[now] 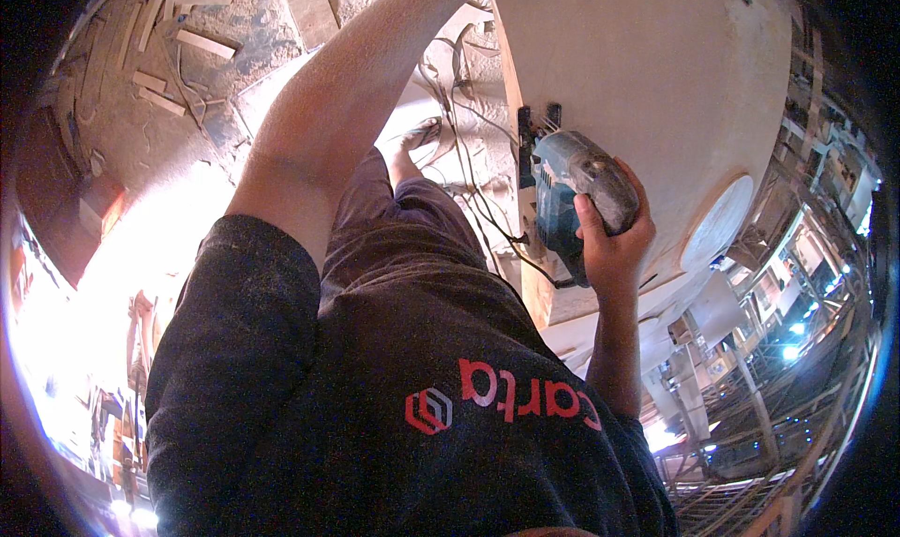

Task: The person walks through a cluttered workshop, picks up a piece of wood, and uses a jigsaw to cut along a curved line on a large sheet of plywood. The person holds the wood steady with one hand while guiding the jigsaw with the other.

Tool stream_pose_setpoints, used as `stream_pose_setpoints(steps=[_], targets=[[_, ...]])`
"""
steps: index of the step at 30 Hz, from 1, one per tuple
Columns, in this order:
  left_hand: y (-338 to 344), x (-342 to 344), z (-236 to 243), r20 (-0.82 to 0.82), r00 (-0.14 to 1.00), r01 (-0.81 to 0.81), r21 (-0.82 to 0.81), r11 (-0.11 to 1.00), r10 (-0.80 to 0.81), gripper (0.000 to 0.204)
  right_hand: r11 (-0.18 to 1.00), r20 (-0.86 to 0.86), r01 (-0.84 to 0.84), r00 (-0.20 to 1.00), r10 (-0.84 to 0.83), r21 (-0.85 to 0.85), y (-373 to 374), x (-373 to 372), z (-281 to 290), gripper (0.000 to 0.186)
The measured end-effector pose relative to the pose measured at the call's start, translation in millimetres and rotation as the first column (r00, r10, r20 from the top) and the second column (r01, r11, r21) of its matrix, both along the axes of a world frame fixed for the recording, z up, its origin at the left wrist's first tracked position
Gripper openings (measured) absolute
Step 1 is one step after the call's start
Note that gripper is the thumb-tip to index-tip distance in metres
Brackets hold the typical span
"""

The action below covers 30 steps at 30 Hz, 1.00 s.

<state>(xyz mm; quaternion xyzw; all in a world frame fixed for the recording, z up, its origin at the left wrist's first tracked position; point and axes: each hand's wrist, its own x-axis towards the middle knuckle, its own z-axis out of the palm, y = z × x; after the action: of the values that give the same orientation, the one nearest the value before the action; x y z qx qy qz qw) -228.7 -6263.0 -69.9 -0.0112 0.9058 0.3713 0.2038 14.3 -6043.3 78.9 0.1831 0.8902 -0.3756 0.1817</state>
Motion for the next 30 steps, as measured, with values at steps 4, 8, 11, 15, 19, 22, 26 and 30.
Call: stream_pose_setpoints(steps=[4,8,11,15,19,22,26,30], targets=[[-1.7,-3.1,3.5,0.074,0.997,0.011,-0.011,1.000,-0.011,0.065,1.000,-0.003,0.003,1.000,-0.003,0.003,-1.0,-2.2,-0.8,0.058],[0.7,4.3,0.7,-0.040,0.998,-0.045,-0.028,0.999,0.044,0.059,1.000,0.001,0.024,1.000,-0.024,-0.006,-4.0,-0.1,0.8,0.059],[-1.3,2.2,5.3,0.033,0.999,-0.019,-0.009,1.000,0.019,0.056,0.998,0.021,0.052,0.998,-0.052,-0.026,-8.2,-2.5,2.8,0.060],[-1.6,1.0,9.2,0.050,0.999,-0.004,-0.021,1.000,0.005,0.055,0.999,0.039,0.039,0.998,-0.040,0.014,-7.7,-4.8,3.6,0.061],[-0.5,2.1,6.9,0.045,0.999,-0.021,-0.033,0.999,0.022,0.058,0.999,0.048,0.035,0.998,-0.035,-0.006,-7.8,-4.9,5.4,0.062],[0.5,3.9,3.9,-0.010,0.999,-0.050,-0.040,0.998,0.049,0.062,0.998,0.063,0.048,0.997,-0.046,-0.043,-8.9,-8.6,7.3,0.063],[1.6,3.2,6.3,0.016,0.999,-0.031,-0.043,0.999,0.031,0.067,0.999,0.053,0.044,0.998,-0.044,-0.005,-9.3,-10.0,5.3,0.063],[0.4,5.2,4.5,-0.025,0.998,-0.052,-0.045,0.998,0.050,0.065,0.999,0.055,0.034,0.998,-0.035,0.012,-14.8,-11.3,8.8,0.063]])
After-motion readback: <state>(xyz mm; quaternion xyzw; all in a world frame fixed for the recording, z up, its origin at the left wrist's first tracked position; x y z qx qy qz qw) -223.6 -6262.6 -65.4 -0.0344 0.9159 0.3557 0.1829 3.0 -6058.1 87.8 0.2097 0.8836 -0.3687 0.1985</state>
